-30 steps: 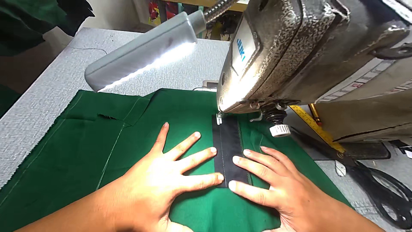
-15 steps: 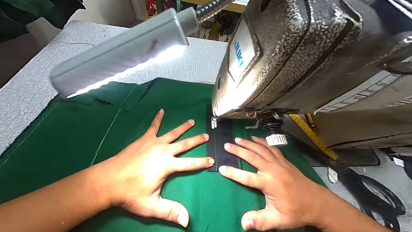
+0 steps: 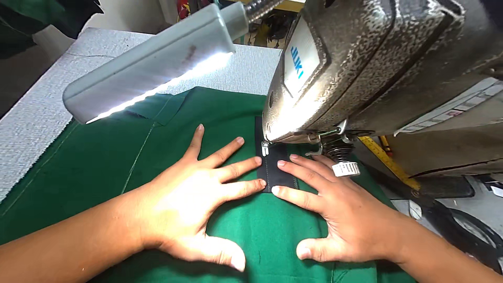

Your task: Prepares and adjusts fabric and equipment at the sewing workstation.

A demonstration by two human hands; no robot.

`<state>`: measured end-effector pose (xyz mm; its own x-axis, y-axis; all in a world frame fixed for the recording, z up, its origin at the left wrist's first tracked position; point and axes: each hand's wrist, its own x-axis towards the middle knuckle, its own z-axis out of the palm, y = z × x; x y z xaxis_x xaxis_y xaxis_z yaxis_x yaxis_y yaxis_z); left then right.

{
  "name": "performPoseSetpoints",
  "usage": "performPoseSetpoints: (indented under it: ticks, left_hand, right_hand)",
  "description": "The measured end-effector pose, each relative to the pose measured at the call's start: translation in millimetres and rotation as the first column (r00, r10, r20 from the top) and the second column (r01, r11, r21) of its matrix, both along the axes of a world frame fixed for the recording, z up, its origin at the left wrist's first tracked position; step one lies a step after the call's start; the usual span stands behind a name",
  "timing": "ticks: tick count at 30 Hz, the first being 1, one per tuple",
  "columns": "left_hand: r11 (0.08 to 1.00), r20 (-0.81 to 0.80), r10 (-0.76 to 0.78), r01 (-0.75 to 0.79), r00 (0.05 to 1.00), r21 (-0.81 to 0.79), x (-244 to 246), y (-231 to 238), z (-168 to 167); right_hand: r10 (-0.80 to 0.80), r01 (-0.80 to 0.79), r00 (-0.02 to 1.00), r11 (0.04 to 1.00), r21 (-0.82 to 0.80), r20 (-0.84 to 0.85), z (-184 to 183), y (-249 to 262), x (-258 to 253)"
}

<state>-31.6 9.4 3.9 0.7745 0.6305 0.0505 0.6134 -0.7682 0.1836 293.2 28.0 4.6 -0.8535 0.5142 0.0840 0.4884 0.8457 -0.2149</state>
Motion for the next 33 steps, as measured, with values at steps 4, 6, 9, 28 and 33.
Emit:
performPoseSetpoints:
  ticks: [4, 6, 9, 28, 33]
  left_hand:
    - [0.999, 0.043, -0.019, 0.021, 0.999, -0.035, 2, -12, -7]
    - [0.999, 0.053, -0.018, 0.020, 0.998, -0.036, 2, -11, -10]
    - [1.000, 0.061, -0.012, 0.013, 0.998, -0.024, 2, -12, -12]
    - [1.000, 0.066, 0.001, -0.002, 0.998, 0.006, 0, 14, -12]
    - [1.000, 0.050, 0.015, -0.015, 0.999, 0.006, 1, 28, -9]
  right_hand:
    - [-0.006, 0.006, 1.000, 1.000, 0.006, -0.026, -5, -3, 2]
    - [-0.002, 0.002, 0.999, 1.000, 0.011, -0.032, -7, -2, 3]
    - [0.006, -0.005, 0.999, 1.000, 0.004, -0.034, -8, -2, 4]
    - [-0.014, 0.014, 1.000, 1.000, -0.011, -0.011, -10, 21, 4]
    - [-0.034, 0.034, 0.999, 0.998, -0.050, -0.001, -9, 38, 2]
